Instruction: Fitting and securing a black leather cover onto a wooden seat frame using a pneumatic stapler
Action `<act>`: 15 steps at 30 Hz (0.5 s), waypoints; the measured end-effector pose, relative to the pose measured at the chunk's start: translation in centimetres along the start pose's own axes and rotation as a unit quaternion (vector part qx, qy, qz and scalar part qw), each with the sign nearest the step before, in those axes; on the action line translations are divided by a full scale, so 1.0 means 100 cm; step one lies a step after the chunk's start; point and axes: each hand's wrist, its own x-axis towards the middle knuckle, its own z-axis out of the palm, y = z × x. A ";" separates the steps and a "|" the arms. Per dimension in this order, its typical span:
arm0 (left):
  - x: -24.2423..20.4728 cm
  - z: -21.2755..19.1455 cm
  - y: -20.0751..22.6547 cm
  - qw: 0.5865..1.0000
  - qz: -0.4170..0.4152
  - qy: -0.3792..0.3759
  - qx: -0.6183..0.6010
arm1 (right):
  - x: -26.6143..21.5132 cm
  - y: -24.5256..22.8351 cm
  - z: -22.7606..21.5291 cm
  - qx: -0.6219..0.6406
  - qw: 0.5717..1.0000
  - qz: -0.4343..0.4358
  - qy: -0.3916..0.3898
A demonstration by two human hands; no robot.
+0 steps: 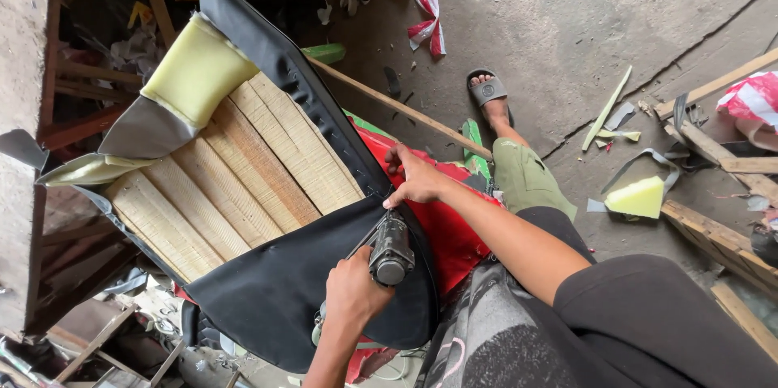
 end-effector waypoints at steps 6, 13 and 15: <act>-0.015 -0.004 -0.019 0.998 0.054 0.019 -0.033 | -0.023 -0.011 0.003 -0.072 0.995 -0.058 0.039; -0.045 -0.001 -0.040 0.991 0.009 0.055 -0.126 | -0.037 0.007 0.039 -0.289 0.868 -0.375 0.149; -0.044 0.003 -0.045 0.990 0.020 0.063 -0.123 | -0.036 -0.006 0.039 -0.298 0.878 -0.349 0.139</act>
